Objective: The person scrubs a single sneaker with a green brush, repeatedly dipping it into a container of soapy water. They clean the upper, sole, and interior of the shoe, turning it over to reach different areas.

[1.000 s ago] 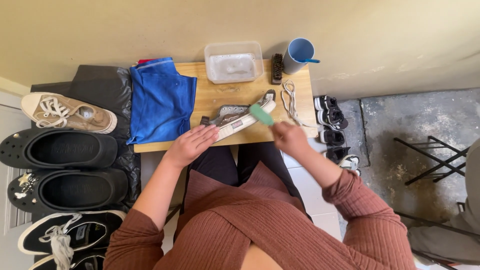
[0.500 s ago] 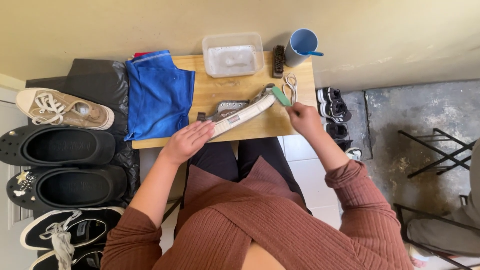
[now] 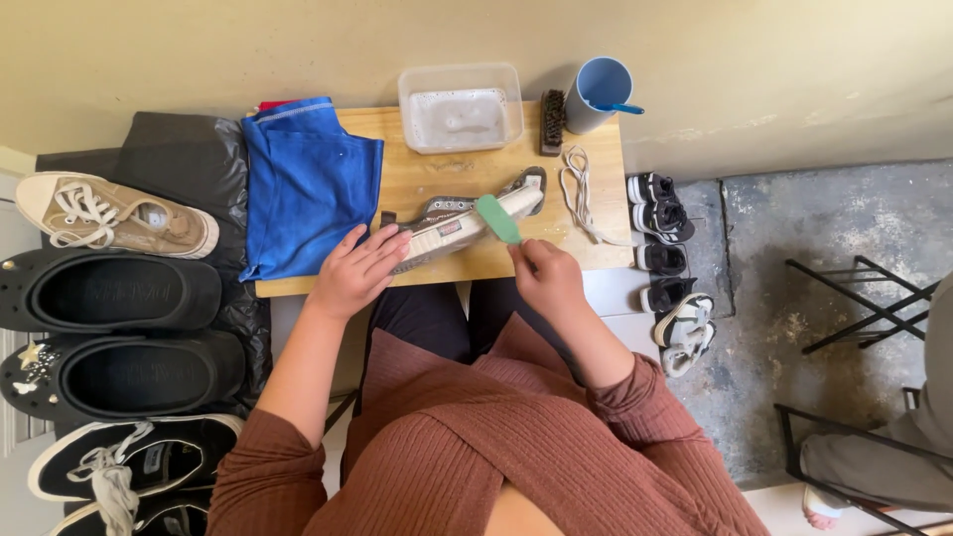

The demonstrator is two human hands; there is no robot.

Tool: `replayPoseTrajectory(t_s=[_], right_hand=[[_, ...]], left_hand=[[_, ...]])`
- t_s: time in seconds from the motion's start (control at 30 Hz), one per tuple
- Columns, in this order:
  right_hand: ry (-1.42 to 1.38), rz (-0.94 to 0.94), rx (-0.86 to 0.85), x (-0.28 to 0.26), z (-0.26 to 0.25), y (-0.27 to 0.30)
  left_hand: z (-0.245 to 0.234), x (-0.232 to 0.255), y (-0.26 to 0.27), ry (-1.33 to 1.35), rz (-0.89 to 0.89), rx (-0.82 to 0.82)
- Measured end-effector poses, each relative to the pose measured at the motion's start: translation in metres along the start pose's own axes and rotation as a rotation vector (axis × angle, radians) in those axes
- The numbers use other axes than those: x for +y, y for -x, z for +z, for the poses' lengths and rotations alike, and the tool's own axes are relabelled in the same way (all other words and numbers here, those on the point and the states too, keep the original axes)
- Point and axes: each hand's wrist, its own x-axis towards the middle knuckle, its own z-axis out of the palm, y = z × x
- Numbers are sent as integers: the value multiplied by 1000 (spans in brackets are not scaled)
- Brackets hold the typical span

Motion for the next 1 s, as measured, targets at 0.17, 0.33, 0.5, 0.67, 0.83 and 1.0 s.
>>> replayPoseTrajectory(t_s=[0.17,0.33,0.5,0.67,0.83,1.0], right_hand=[[-12,157,84,56,16,-30],[142,28,121,28,20,-12],[29,229,53,67,12,-32],[193,-203,101,-69,11,1],[46,-170,55,-33,4,-17],[223,129,-67,-16,5,-36]], left_hand=[[5,-3,6,-6,-40,25],[8,-5,10,-15,-67,30],[2,1,1,20,-81,34],[-11,8,-26,16,-66,20],[-12,10,-27,15,-84,-4],[-2,5,-16,115,-157,-8]])
